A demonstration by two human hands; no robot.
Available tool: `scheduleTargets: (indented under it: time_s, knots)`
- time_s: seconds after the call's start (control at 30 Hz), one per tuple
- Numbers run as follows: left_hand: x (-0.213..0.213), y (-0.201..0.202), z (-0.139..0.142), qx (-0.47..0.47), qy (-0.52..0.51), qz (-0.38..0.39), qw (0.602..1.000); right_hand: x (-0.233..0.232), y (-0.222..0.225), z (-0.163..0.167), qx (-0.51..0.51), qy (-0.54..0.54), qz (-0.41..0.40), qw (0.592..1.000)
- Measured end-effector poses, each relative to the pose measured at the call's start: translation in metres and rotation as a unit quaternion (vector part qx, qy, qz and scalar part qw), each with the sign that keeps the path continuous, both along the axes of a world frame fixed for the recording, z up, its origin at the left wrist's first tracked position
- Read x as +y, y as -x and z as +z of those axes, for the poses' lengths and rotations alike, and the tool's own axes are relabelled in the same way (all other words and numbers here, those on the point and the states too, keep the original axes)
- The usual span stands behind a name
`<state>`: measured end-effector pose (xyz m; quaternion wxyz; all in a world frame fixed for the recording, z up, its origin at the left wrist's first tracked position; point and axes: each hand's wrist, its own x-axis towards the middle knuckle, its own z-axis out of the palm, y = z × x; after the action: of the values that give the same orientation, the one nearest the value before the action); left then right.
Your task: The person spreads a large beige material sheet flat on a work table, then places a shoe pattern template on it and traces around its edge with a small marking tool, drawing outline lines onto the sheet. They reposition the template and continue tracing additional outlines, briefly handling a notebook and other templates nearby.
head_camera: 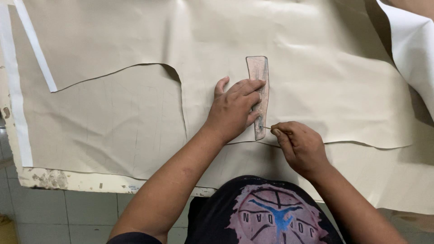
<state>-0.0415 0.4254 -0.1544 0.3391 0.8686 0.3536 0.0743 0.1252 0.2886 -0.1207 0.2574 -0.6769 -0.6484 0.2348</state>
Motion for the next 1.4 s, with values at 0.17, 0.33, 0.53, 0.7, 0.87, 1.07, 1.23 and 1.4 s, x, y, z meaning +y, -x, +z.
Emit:
scheduleTargets:
  time_s: [0.17, 0.33, 0.53, 0.7, 0.87, 1.07, 1.23, 1.4]
  knots:
    - [-0.001, 0.0, -0.001, 0.009, -0.007, -0.002, 1.0, -0.002, 0.006, 0.002, -0.018, -0.053, 0.028, 0.998]
    - [-0.006, -0.002, -0.003, -0.008, -0.032, 0.009, 0.999, -0.005, 0.013, 0.008, -0.054, -0.07, 0.043, 0.995]
    - [-0.011, -0.003, -0.006, -0.018, -0.054, 0.004, 0.998, -0.011, -0.007, -0.002, 0.013, -0.002, -0.048, 0.999]
    - [-0.023, -0.008, -0.012, -0.016, -0.074, 0.002, 0.997, -0.086, -0.025, -0.011, 0.26, 0.055, -0.237, 0.934]
    - [-0.034, -0.015, -0.013, 0.006, -0.092, 0.004, 0.996, -0.187, -0.035, -0.016, 0.173, 0.054, -0.388, 0.904]
    - [-0.048, -0.023, -0.006, 0.031, -0.108, 0.008, 0.994, -0.274, -0.051, -0.018, 0.133, -0.011, -0.594, 0.794]
    - [-0.061, -0.037, 0.001, 0.048, -0.117, 0.04, 0.991, -0.31, -0.114, -0.02, 0.22, -0.013, -0.718, 0.66]
    - [-0.078, -0.059, 0.002, 0.104, -0.127, 0.096, 0.982, -0.351, -0.199, -0.029, 0.212, -0.1, -0.744, 0.626]
